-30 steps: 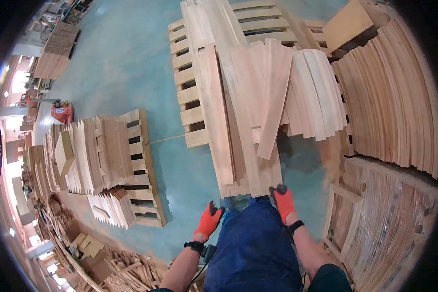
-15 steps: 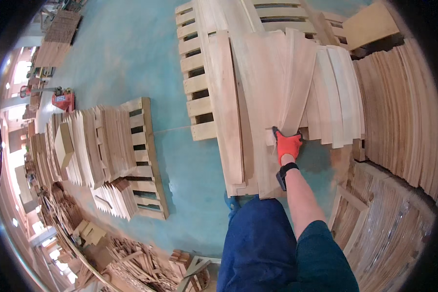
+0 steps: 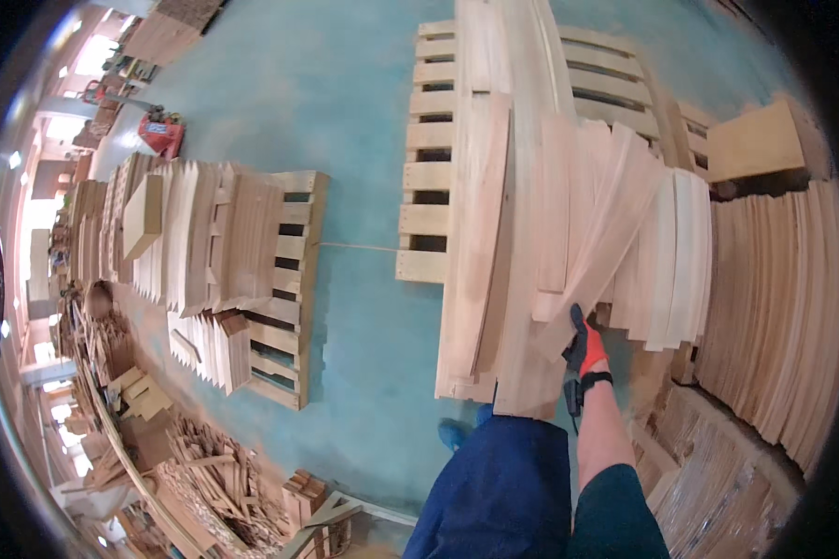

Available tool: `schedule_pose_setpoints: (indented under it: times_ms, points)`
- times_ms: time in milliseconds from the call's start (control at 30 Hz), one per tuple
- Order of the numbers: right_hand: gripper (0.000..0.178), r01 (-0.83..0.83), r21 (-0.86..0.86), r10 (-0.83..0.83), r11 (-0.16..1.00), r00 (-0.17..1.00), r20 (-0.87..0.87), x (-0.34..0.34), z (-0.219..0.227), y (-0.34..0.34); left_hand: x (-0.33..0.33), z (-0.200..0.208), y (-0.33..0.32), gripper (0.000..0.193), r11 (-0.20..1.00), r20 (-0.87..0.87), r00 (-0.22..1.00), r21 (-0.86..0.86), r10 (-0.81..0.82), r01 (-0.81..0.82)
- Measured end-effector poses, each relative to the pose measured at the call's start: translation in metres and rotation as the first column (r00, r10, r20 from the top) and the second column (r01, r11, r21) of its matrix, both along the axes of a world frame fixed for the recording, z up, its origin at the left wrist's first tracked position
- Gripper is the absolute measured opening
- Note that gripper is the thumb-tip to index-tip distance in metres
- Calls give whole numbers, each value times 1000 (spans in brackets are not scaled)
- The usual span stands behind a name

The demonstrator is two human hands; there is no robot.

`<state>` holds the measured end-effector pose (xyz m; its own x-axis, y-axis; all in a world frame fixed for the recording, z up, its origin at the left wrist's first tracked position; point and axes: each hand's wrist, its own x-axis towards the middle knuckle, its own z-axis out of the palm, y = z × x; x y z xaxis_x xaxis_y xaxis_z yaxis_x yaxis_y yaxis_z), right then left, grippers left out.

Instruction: The person picks up wooden planks from a stack and places them on a workbench. They use a tape measure to measure the length of the planks and then move them to a different pile on the workbench. The person repeats this process for multiple planks.

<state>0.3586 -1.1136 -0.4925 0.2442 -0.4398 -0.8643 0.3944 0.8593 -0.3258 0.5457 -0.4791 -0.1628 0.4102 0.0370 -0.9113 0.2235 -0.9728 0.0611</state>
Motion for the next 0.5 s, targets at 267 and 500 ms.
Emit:
schedule_pose_setpoints:
  times_ms: [267, 500]
  points:
    - [55, -4, -217, 11, 976, 999, 32, -27, 80, -2, -52, 23, 74, 54, 994, -42, 994, -53, -100, 98]
    - [60, -550, -474, 430, 688, 835, -344, -14, 184, 50, -67, -95, 131, 56, 972, 248, 960, -158, -129, 172]
